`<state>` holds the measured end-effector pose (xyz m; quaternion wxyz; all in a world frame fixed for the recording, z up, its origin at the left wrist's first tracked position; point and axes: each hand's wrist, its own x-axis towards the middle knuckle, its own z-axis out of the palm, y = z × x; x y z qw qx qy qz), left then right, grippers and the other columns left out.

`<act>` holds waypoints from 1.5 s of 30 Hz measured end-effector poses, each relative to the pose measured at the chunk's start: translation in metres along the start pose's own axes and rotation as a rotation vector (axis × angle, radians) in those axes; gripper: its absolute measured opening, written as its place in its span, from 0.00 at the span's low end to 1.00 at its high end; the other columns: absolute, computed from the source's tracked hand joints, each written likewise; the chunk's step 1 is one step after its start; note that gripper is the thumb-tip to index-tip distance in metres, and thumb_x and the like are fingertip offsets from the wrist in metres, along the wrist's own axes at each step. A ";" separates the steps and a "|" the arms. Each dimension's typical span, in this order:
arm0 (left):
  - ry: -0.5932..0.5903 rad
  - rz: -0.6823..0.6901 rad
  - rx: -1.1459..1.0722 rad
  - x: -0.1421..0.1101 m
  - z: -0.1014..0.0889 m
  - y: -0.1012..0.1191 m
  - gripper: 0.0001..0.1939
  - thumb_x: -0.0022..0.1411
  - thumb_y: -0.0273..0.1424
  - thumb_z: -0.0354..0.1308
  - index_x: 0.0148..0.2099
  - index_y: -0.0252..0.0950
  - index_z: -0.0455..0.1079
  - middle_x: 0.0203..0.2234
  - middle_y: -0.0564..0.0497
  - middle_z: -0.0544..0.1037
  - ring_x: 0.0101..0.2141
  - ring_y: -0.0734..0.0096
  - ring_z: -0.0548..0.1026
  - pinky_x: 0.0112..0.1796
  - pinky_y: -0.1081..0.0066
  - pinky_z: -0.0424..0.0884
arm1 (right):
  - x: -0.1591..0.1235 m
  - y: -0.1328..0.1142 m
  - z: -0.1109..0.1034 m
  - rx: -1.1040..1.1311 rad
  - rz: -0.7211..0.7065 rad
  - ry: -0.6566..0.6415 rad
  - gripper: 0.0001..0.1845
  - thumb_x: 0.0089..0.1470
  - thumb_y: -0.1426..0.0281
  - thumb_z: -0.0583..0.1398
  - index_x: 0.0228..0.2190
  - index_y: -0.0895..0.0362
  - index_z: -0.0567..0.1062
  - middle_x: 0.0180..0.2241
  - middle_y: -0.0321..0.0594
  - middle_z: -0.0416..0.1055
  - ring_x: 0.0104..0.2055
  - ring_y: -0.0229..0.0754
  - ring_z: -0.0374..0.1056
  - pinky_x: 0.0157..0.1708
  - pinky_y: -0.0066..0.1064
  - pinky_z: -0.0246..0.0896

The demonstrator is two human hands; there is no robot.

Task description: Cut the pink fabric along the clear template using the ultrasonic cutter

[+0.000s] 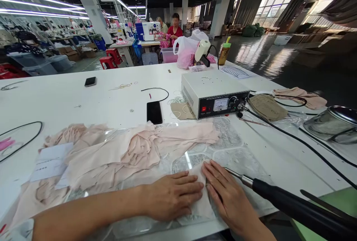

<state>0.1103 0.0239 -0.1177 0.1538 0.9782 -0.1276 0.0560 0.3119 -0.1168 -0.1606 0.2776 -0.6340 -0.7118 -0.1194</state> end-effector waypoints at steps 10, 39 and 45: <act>0.015 -0.035 0.031 0.002 -0.001 -0.005 0.20 0.73 0.37 0.48 0.60 0.34 0.65 0.61 0.43 0.66 0.62 0.56 0.62 0.63 0.58 0.53 | -0.006 0.001 -0.005 -0.025 -0.008 -0.006 0.25 0.64 0.73 0.51 0.61 0.57 0.62 0.58 0.43 0.67 0.61 0.47 0.63 0.51 0.39 0.71; -0.063 0.010 -0.011 0.007 -0.004 -0.007 0.20 0.72 0.34 0.48 0.62 0.35 0.63 0.62 0.46 0.66 0.63 0.58 0.60 0.65 0.55 0.46 | -0.045 -0.025 -0.017 0.121 0.012 0.113 0.17 0.61 0.74 0.56 0.50 0.55 0.74 0.49 0.42 0.75 0.54 0.45 0.70 0.53 0.36 0.68; -0.071 0.028 -0.023 0.009 -0.007 -0.003 0.20 0.72 0.34 0.49 0.63 0.34 0.62 0.61 0.44 0.66 0.63 0.58 0.60 0.65 0.54 0.47 | -0.049 -0.025 -0.018 0.164 0.020 0.118 0.18 0.60 0.75 0.56 0.50 0.54 0.74 0.48 0.41 0.76 0.54 0.44 0.70 0.55 0.36 0.67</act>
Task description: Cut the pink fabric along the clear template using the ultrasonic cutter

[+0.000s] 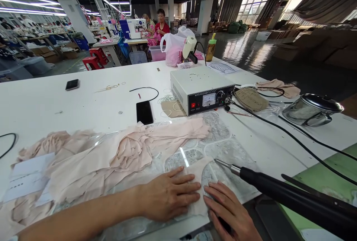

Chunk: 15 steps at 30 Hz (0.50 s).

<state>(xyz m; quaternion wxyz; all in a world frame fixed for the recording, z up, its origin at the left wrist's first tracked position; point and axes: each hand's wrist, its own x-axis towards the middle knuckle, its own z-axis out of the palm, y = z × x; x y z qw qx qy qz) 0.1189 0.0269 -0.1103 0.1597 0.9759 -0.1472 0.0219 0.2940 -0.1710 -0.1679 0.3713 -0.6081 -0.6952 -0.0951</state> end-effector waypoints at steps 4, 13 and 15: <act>0.031 0.032 0.035 0.003 -0.001 0.002 0.17 0.71 0.32 0.50 0.59 0.34 0.65 0.60 0.46 0.68 0.62 0.60 0.62 0.66 0.56 0.45 | 0.007 -0.001 -0.006 0.074 0.075 0.019 0.18 0.59 0.76 0.57 0.50 0.52 0.74 0.47 0.41 0.76 0.53 0.44 0.71 0.52 0.35 0.70; 0.009 0.087 -0.018 0.007 -0.004 0.002 0.17 0.72 0.32 0.47 0.59 0.32 0.65 0.58 0.43 0.70 0.61 0.58 0.64 0.64 0.56 0.51 | 0.034 0.009 0.001 -0.043 0.081 -0.053 0.23 0.61 0.76 0.54 0.57 0.53 0.70 0.51 0.42 0.74 0.53 0.46 0.70 0.49 0.39 0.72; 0.080 0.039 -0.053 0.007 -0.006 0.002 0.15 0.72 0.30 0.46 0.55 0.32 0.67 0.54 0.43 0.73 0.57 0.59 0.68 0.61 0.58 0.57 | 0.033 0.009 0.000 0.029 0.151 0.011 0.19 0.61 0.75 0.55 0.52 0.53 0.73 0.48 0.41 0.76 0.52 0.44 0.71 0.49 0.36 0.72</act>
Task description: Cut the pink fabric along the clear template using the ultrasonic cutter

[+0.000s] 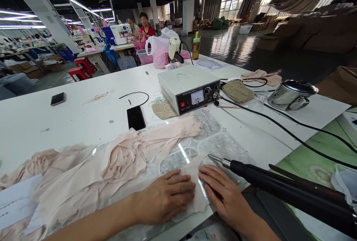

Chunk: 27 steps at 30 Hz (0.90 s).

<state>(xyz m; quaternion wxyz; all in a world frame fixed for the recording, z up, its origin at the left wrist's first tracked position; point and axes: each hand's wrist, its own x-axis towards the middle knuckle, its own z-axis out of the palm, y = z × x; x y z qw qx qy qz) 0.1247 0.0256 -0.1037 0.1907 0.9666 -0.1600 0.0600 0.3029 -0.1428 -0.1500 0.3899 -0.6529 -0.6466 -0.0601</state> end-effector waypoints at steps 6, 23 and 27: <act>0.231 -0.264 -0.130 0.015 0.010 0.003 0.08 0.69 0.26 0.50 0.41 0.34 0.72 0.35 0.46 0.76 0.35 0.68 0.73 0.41 0.69 0.70 | -0.002 -0.003 -0.013 0.314 0.369 -0.068 0.11 0.61 0.68 0.56 0.38 0.53 0.79 0.31 0.39 0.76 0.29 0.39 0.73 0.25 0.26 0.68; 0.175 -0.453 -0.204 0.024 0.033 0.001 0.11 0.54 0.25 0.68 0.39 0.36 0.71 0.35 0.51 0.74 0.38 0.66 0.72 0.41 0.68 0.70 | 0.037 -0.010 -0.012 0.537 0.899 -0.582 0.08 0.48 0.68 0.58 0.26 0.58 0.76 0.14 0.31 0.62 0.15 0.33 0.57 0.16 0.26 0.47; 0.191 -0.426 -0.180 0.023 0.038 -0.002 0.12 0.52 0.25 0.70 0.39 0.36 0.71 0.35 0.51 0.74 0.38 0.65 0.73 0.40 0.68 0.69 | 0.040 -0.011 -0.010 0.522 0.923 -0.583 0.07 0.47 0.68 0.59 0.23 0.58 0.74 0.14 0.30 0.61 0.16 0.33 0.56 0.18 0.26 0.47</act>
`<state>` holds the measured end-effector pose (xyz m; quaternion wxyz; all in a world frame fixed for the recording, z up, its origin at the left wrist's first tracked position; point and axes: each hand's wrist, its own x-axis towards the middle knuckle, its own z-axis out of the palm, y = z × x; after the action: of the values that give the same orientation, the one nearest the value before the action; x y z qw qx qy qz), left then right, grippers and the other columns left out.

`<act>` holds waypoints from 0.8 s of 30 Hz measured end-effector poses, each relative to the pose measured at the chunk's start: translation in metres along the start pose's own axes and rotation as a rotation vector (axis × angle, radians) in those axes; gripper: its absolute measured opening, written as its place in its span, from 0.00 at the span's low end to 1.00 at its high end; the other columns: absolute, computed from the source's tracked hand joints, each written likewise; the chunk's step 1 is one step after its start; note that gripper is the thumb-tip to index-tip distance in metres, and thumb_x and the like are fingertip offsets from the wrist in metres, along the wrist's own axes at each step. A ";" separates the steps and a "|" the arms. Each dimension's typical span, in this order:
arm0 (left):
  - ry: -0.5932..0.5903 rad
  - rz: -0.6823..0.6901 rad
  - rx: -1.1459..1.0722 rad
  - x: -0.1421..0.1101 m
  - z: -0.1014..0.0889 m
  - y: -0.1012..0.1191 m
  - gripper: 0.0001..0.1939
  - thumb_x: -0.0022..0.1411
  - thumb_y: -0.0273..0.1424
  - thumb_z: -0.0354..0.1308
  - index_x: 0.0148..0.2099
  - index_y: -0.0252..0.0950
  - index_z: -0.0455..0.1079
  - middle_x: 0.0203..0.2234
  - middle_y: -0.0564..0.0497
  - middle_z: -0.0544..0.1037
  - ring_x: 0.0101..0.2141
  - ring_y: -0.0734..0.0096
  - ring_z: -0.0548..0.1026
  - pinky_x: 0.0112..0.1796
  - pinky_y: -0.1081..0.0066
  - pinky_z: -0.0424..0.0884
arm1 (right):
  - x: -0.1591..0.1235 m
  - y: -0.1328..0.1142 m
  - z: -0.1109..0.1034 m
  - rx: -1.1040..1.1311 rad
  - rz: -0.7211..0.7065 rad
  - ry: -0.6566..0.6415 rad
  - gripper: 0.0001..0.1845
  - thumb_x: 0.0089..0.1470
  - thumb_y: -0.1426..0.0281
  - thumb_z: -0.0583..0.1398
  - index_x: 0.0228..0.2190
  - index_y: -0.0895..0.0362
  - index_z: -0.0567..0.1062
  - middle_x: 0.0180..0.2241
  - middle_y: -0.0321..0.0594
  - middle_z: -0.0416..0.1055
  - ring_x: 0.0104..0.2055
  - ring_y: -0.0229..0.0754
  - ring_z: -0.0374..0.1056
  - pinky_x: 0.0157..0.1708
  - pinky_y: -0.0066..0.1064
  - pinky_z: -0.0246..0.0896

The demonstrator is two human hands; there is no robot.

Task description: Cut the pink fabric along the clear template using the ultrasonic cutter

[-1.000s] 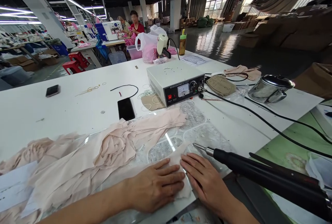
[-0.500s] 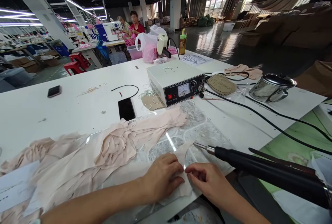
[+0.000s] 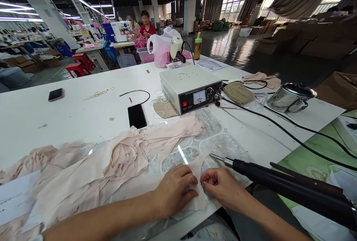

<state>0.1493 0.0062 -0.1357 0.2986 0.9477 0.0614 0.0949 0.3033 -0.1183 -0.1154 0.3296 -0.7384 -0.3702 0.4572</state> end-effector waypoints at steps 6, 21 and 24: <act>0.011 0.008 0.032 0.000 0.003 -0.002 0.10 0.56 0.29 0.68 0.38 0.37 0.71 0.35 0.51 0.74 0.38 0.65 0.73 0.40 0.67 0.69 | 0.001 0.000 0.002 0.023 0.011 0.007 0.06 0.44 0.68 0.59 0.20 0.56 0.68 0.14 0.27 0.54 0.16 0.31 0.50 0.16 0.26 0.44; -0.028 -0.193 -0.062 0.015 -0.003 0.011 0.05 0.57 0.28 0.67 0.31 0.36 0.74 0.29 0.53 0.77 0.36 0.66 0.74 0.41 0.66 0.66 | -0.001 0.002 0.006 0.166 0.026 -0.097 0.12 0.47 0.59 0.56 0.24 0.54 0.65 0.13 0.24 0.55 0.11 0.29 0.45 0.12 0.25 0.36; -0.010 -0.222 -0.107 0.016 -0.003 0.012 0.05 0.57 0.24 0.65 0.29 0.35 0.73 0.28 0.53 0.76 0.35 0.67 0.74 0.41 0.66 0.65 | -0.001 0.003 0.007 0.181 0.016 -0.095 0.12 0.47 0.59 0.56 0.24 0.54 0.64 0.13 0.25 0.55 0.12 0.29 0.45 0.13 0.25 0.36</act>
<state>0.1649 0.0011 -0.1238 0.3576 0.9183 0.1591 0.0596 0.2969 -0.1192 -0.1200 0.3734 -0.6860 -0.3369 0.5257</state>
